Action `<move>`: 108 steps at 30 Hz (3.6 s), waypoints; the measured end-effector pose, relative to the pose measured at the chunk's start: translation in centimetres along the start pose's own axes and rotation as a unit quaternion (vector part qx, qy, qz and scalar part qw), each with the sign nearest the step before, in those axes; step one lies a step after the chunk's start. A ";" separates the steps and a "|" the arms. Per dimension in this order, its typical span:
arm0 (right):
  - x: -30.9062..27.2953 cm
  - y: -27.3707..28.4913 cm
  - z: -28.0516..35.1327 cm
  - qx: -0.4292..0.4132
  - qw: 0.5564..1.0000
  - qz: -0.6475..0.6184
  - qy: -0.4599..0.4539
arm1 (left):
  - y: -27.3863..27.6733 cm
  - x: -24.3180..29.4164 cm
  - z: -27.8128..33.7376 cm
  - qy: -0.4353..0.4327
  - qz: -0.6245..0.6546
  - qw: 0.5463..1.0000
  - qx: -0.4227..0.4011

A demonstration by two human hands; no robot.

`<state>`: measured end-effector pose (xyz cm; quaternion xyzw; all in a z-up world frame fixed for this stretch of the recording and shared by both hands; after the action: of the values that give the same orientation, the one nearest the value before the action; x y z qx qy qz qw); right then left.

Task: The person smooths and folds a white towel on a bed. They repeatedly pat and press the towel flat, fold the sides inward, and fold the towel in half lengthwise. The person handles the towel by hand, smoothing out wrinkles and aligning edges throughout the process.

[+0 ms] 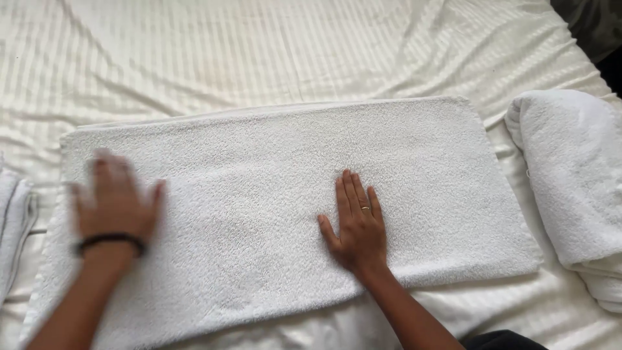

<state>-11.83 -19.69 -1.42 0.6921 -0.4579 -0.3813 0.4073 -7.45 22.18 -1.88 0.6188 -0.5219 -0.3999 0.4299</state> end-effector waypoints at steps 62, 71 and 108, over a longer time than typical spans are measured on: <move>-6.3 -2.1 0.9 -0.135 0.968 -0.029 0.208 | 6.2 22.5 12.5 0.002 0.048 0.994 -0.098; 7.3 -1.2 -5.6 -0.213 0.975 0.032 0.057 | 6.1 22.3 13.2 0.015 0.162 0.986 0.031; 34.2 9.0 18.4 -0.110 0.658 -0.381 -0.640 | 12.5 4.9 13.2 -0.292 -0.277 0.803 -0.439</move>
<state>-21.39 -58.22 -5.49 0.3414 -0.2567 -0.8993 -0.0941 -23.07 14.76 5.70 0.3361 -0.1977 -0.8501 0.3539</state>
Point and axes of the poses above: each hand's wrist, its own z-axis away from the middle knuckle, its own y-axis out of the back of the hand, x = y × z, the point moved 5 cm from there along -z, towards the middle knuckle
